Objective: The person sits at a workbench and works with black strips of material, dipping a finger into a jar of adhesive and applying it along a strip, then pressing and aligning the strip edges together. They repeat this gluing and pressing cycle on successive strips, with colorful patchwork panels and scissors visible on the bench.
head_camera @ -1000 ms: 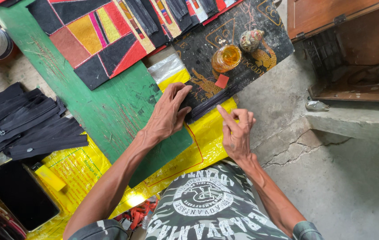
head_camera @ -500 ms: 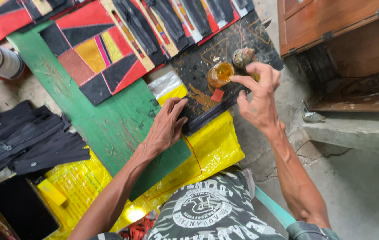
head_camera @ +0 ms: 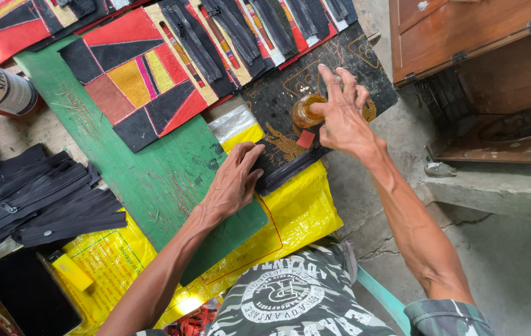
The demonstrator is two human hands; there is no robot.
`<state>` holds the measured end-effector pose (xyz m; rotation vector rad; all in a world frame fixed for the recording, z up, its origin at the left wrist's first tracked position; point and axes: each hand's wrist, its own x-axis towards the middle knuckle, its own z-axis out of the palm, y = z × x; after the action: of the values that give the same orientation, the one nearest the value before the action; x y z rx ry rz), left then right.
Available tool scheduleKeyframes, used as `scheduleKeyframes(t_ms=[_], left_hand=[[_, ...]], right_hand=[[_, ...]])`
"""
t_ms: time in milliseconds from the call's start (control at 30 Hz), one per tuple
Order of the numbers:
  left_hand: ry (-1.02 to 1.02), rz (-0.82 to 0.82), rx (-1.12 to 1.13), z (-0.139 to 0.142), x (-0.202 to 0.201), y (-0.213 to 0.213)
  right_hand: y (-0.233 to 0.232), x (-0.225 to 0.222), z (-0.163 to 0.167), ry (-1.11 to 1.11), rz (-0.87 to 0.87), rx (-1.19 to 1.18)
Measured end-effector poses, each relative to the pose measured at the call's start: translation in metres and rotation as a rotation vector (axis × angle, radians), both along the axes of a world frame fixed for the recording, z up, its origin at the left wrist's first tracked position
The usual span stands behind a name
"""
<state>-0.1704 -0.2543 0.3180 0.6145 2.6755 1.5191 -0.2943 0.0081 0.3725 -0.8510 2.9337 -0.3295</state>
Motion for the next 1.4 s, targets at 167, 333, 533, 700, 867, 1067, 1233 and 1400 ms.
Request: scheduleKeyframes(t_ms=[167, 333, 533, 700, 867, 1067, 1233, 1400], left_hand=[[0.018, 0.011, 0.023, 0.0, 0.001, -0.001], [0.029, -0.006, 0.021, -0.001, 0.001, 0.0], [0.043, 0.005, 0.03, -0.001, 0.001, -0.001], [0.035, -0.006, 0.053, -0.003, 0.002, -0.002], [0.04, 0.004, 0.038, -0.003, 0.004, -0.001], [0.042, 0.004, 0.036, -0.004, 0.002, -0.001], [0.038, 0.002, 0.052, -0.004, 0.004, -0.001], [0.032, 0.003, 0.039, -0.004, 0.004, -0.001]], right_hand=[[0.017, 0.022, 0.031, -0.017, -0.21, -0.3], [0.009, 0.039, 0.044, 0.01, -0.168, -0.265], [0.011, 0.078, 0.037, 0.001, -0.295, -0.544], [-0.013, 0.159, -0.014, -0.633, -0.308, -0.98], [-0.027, 0.194, -0.036, -0.688, -0.489, -0.78], [-0.031, 0.189, -0.03, -0.621, -0.464, -0.643], [-0.033, 0.192, -0.029, -0.531, -0.356, -0.503], [-0.032, 0.192, -0.026, -0.467, -0.248, -0.458]])
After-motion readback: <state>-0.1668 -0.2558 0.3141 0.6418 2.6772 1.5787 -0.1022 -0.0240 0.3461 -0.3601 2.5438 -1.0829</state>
